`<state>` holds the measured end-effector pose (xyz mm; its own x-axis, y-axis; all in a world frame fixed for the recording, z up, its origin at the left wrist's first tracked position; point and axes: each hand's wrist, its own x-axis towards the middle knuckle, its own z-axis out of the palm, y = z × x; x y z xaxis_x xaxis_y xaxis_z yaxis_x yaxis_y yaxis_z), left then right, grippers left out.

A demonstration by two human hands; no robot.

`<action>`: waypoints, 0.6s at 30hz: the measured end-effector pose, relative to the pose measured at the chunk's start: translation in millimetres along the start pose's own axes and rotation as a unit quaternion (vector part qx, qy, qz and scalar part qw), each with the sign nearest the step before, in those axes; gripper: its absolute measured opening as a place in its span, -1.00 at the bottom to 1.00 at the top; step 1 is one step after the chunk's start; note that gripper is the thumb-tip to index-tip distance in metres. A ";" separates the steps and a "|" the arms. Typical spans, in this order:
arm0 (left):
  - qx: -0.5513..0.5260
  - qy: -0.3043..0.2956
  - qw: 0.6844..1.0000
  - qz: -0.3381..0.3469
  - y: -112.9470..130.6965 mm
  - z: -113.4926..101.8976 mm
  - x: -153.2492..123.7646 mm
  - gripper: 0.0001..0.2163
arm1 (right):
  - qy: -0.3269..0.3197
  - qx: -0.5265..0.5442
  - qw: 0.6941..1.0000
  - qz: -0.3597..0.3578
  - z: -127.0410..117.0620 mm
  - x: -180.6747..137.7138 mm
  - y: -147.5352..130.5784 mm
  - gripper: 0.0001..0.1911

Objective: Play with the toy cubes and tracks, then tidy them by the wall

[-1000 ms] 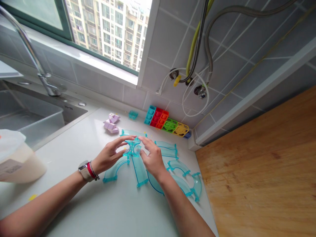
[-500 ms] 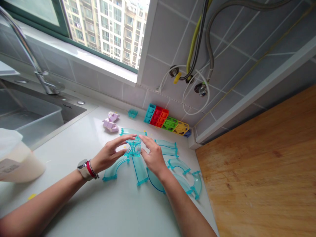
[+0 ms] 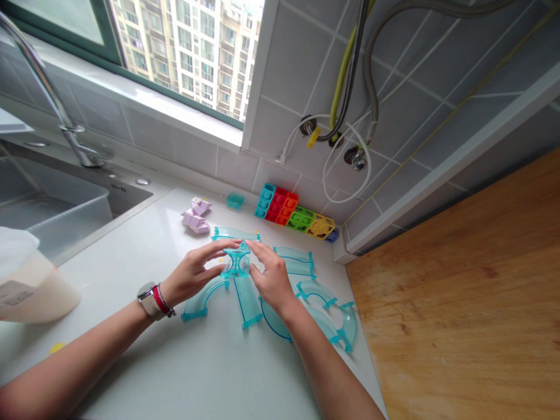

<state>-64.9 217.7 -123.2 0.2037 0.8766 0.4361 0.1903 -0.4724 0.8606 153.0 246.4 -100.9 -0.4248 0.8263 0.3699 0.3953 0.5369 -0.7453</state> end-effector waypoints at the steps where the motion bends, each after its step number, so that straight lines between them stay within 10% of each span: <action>1: -0.005 0.001 1.000 0.001 0.1 0.8 -0.3 -0.65 | 0.000 -0.004 1.000 -0.004 0.0 -0.1 -0.1 -0.45; 12: 0.007 0.012 1.000 -0.015 -1.0 2.0 0.5 -0.45 | -0.016 -0.066 0.997 -0.026 -15.0 3.9 -10.7 -0.52; 18: 0.066 0.034 0.996 -0.041 -0.8 -1.0 2.2 -0.33 | 0.081 -0.141 0.984 0.077 -85.1 8.2 -9.8 -0.46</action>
<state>-65.6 220.0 -122.6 0.1174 0.9148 0.3864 0.3285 -0.4029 0.8543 214.9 262.4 -43.4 -0.2166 0.9052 0.3657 0.6643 0.4111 -0.6242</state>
